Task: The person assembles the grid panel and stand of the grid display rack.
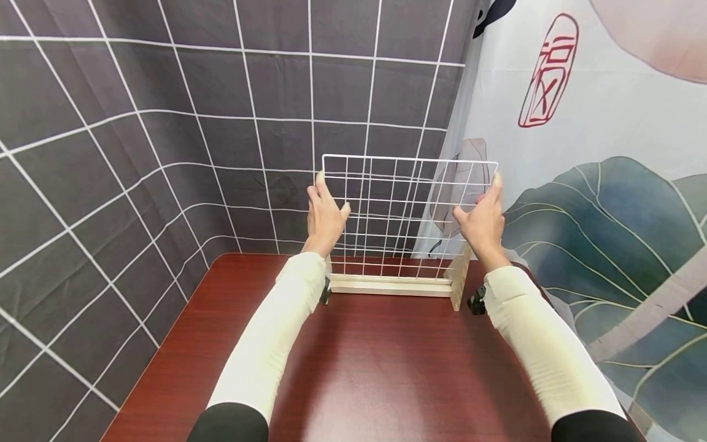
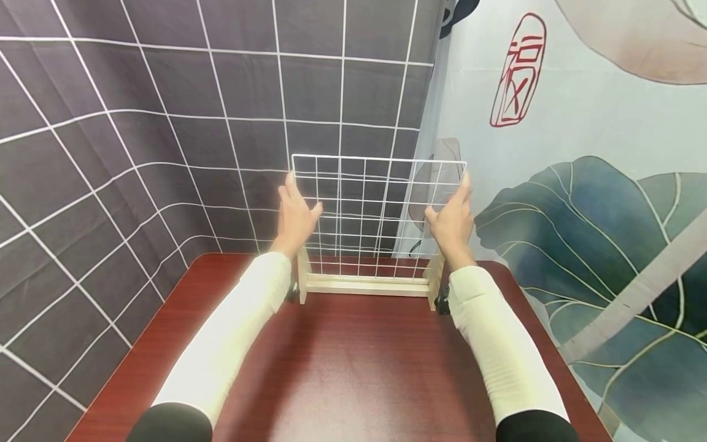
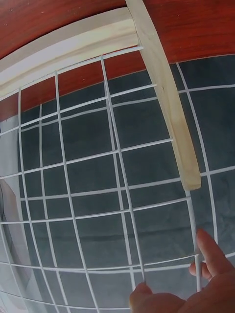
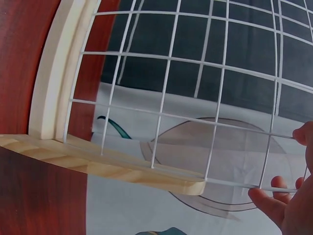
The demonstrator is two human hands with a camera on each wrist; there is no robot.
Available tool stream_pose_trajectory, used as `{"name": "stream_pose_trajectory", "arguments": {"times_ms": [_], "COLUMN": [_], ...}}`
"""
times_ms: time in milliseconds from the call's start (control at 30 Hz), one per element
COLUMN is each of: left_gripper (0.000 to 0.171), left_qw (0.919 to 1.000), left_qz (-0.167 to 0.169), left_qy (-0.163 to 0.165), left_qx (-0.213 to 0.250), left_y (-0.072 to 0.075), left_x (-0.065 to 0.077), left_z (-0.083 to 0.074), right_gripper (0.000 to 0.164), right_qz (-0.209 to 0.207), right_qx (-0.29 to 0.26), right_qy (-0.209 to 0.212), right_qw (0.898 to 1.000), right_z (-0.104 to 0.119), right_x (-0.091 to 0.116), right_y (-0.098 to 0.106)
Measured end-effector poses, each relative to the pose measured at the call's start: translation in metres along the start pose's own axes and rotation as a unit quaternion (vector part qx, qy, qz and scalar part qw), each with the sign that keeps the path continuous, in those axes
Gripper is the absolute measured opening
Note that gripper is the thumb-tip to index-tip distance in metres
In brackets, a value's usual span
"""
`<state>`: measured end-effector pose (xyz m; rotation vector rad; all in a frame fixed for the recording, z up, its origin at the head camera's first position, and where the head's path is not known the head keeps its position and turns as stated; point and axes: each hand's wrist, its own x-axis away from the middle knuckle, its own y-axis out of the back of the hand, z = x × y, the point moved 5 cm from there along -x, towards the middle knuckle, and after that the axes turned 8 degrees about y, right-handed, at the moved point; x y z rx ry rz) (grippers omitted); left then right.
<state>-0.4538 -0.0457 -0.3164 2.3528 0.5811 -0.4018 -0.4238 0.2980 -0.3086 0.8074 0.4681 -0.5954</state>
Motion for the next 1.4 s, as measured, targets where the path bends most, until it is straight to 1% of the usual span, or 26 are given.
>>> {"name": "stream_pose_trajectory", "arguments": {"times_ms": [133, 300, 433, 700, 867, 1033, 1167, 1233, 1300, 1400], "left_gripper": [0.096, 0.095, 0.096, 0.096, 0.098, 0.096, 0.094, 0.091, 0.085, 0.074], "left_qw": [1.0, 1.0, 1.0, 0.9999, 0.9997, 0.9997, 0.9993, 0.9988, 0.9981, 0.9971], "left_qz": [-0.002, 0.005, 0.006, 0.0, -0.001, -0.001, 0.015, 0.028, 0.038, 0.042], "left_qy": [-0.003, 0.003, 0.006, -0.004, 0.008, -0.011, -0.019, -0.022, -0.031, -0.052], "left_qx": [-0.001, -0.001, 0.002, -0.012, -0.022, -0.021, -0.03, -0.034, -0.036, -0.037], "left_y": [-0.003, -0.007, -0.01, -0.012, -0.01, -0.008, -0.009, -0.008, -0.004, 0.006], "left_x": [0.003, 0.009, 0.011, 0.012, 0.011, 0.008, 0.009, 0.008, 0.006, -0.003], "left_z": [0.003, 0.008, 0.011, 0.015, 0.019, 0.019, 0.026, 0.03, 0.031, 0.031], "right_gripper": [0.106, 0.107, 0.107, 0.107, 0.109, 0.111, 0.112, 0.111, 0.108, 0.095], "right_qz": [0.002, 0.004, 0.003, 0.0, 0.003, 0.005, 0.035, 0.05, 0.054, 0.039], "right_qx": [0.003, 0.008, 0.006, 0.009, 0.008, 0.001, 0.006, 0.012, 0.015, 0.019], "right_qy": [-0.002, -0.008, -0.003, 0.001, 0.006, 0.004, 0.003, 0.014, 0.034, 0.081], "right_qw": [1.0, 1.0, 1.0, 1.0, 1.0, 1.0, 0.999, 0.999, 0.998, 0.996], "right_z": [-0.003, -0.009, -0.011, -0.011, -0.009, -0.008, -0.01, -0.01, -0.011, -0.013], "right_x": [0.003, 0.008, 0.01, 0.013, 0.012, 0.009, 0.013, 0.015, 0.016, 0.013], "right_y": [-0.001, -0.004, -0.005, -0.007, -0.01, -0.012, -0.013, -0.012, -0.009, -0.004]}}
